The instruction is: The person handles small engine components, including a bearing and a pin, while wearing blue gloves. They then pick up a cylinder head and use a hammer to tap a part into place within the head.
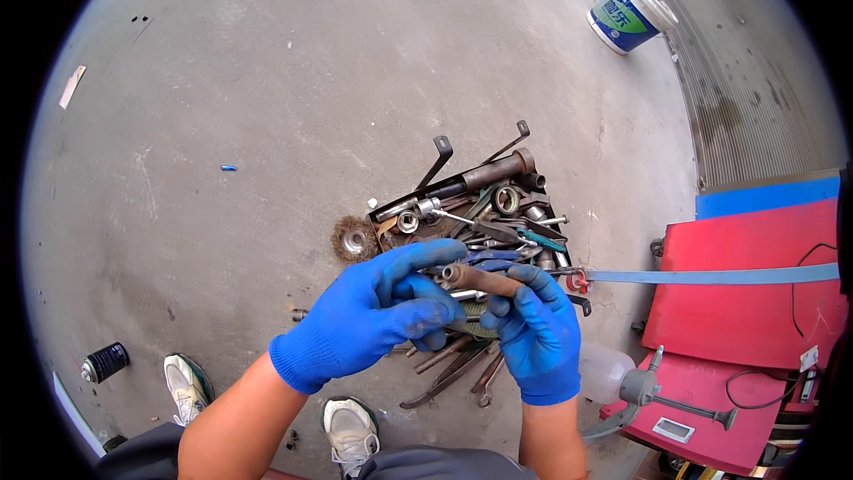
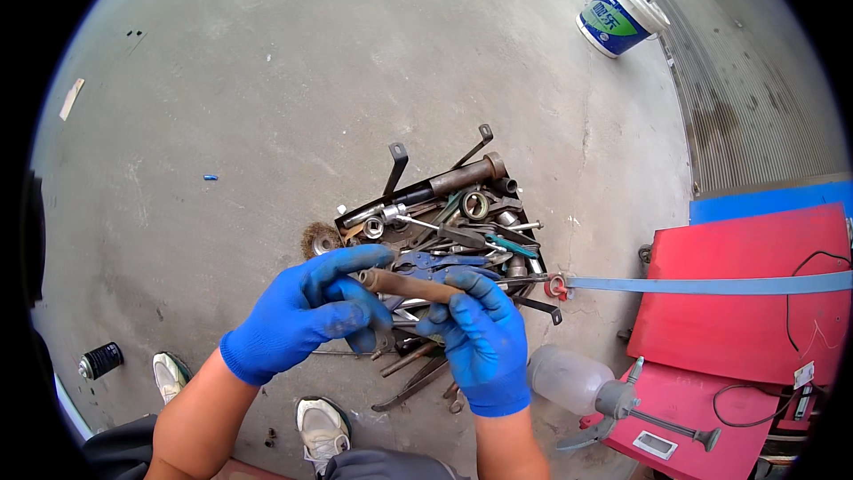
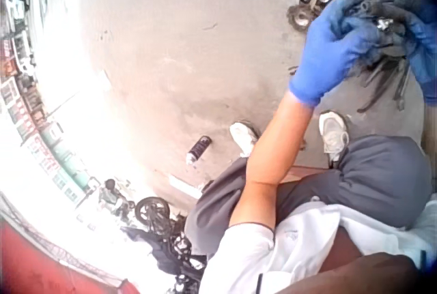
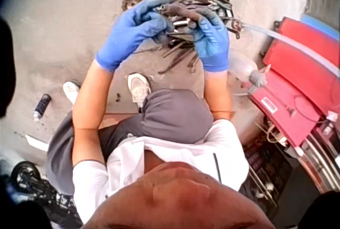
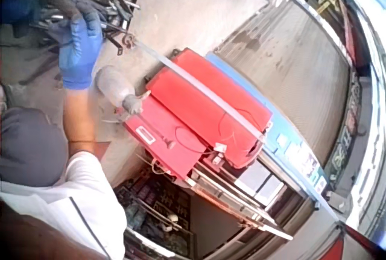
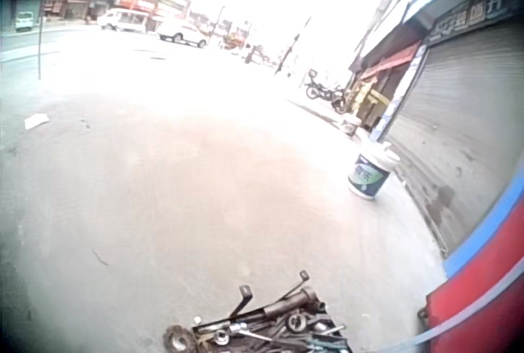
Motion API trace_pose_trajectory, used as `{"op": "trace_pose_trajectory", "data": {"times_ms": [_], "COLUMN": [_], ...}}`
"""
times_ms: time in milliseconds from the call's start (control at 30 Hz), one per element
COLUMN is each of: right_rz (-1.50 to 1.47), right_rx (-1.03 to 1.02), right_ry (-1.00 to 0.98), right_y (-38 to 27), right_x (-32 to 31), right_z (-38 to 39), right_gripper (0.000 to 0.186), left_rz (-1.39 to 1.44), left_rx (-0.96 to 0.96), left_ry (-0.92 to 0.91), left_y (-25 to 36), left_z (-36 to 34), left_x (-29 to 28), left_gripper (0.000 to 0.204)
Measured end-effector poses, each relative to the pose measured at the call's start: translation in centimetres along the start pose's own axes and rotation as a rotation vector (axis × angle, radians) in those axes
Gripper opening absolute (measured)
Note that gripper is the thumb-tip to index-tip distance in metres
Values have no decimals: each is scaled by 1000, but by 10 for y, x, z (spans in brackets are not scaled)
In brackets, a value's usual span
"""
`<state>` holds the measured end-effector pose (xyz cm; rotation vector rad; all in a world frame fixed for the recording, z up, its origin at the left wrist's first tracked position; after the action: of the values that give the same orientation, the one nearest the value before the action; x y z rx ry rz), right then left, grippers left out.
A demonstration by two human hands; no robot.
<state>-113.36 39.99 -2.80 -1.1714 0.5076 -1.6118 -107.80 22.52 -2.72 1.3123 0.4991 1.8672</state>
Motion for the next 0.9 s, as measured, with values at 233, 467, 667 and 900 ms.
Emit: {"op": "trace_pose_trajectory", "data": {"times_ms": [233, 467, 667, 900], "right_rz": [-136, 175, 563, 781], "right_rx": [217, 46, -249, 277], "right_ry": [-198, -721, -927, -1293], "right_y": [74, 90, 53, 165], "right_x": [57, 162, 281, 417], "right_z": [-13, 21, 106, 302], "right_gripper": [26, 57, 32, 26], "left_rz": [-24, -174, 31, 210], "left_rx": [33, 155, 402, 442], "left_ry": [-30, 74, 31, 44], "left_y": [37, 99, 106, 107], "left_z": [42, 124, 221, 408], "left_x": [-13, -58, -56, -146], "left_gripper": [49, 35, 23, 35]}}
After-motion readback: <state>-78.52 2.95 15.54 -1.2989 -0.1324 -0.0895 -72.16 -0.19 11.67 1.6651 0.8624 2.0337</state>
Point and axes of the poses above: each hand's wrist, its own z-axis away from the middle knuckle, its own x-axis out of the palm, y = z × x, the point moved 9 cm from there along -z, towards the middle knuckle, and after that the axes turned 10 degrees about y, right-handed, at the moved point
